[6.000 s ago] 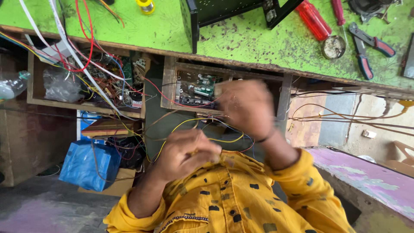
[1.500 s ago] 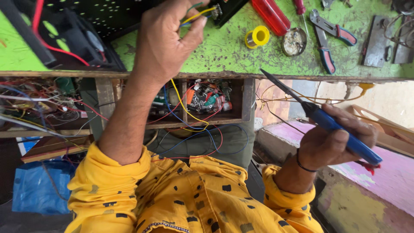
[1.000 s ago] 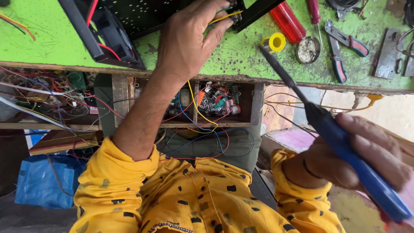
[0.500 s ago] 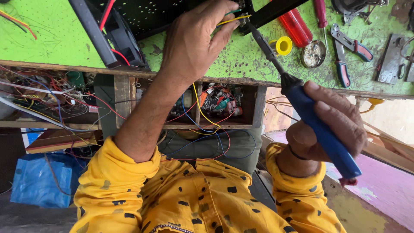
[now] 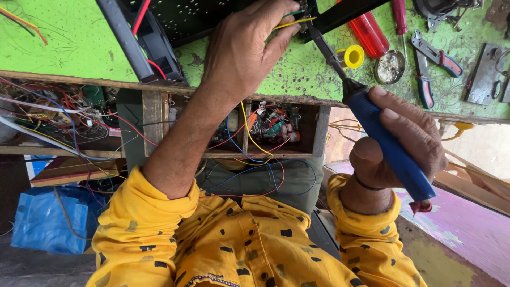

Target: The person strips wire ends with pliers, applies solder paste, and solders wires to terminals inside a black metal enclosure. They repeat the process for multiple wires, then place a cover plate over the enclosure.

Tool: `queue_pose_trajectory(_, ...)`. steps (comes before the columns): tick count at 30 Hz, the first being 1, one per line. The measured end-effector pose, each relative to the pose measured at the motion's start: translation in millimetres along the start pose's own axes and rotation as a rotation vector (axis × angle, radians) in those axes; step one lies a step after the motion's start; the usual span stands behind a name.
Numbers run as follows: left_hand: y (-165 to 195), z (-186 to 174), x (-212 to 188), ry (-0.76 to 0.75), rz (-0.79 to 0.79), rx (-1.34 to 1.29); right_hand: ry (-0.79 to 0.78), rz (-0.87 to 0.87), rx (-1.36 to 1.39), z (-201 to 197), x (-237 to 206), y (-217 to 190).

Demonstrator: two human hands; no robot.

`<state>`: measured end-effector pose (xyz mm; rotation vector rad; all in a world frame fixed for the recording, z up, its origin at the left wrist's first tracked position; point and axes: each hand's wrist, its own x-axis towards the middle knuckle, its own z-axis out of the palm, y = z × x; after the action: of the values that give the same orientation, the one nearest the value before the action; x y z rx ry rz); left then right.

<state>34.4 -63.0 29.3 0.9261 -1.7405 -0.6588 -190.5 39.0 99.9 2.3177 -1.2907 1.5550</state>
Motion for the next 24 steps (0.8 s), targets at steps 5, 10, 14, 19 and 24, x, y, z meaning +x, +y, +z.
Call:
queue_pose_trajectory(5,-2,1,0,0.003,0.015,0.007,0.004,-0.003,0.013,0,0,1)
queue_pose_trajectory(10,-2,-1,-1,0.003,0.008,0.015,0.006,-0.053,-0.091,-8,-1,-3)
queue_pose_trajectory(14,-2,-2,-2,-0.002,0.0,-0.008,0.059,-0.101,-0.117,-9,-3,-3)
queue_pose_trajectory(19,-2,-1,-2,0.004,-0.007,-0.016,0.02,-0.068,-0.081,-10,-2,-3)
queue_pose_trajectory(24,-3,-1,-4,0.003,-0.01,-0.022,-0.005,0.037,0.017,-4,-4,-7)
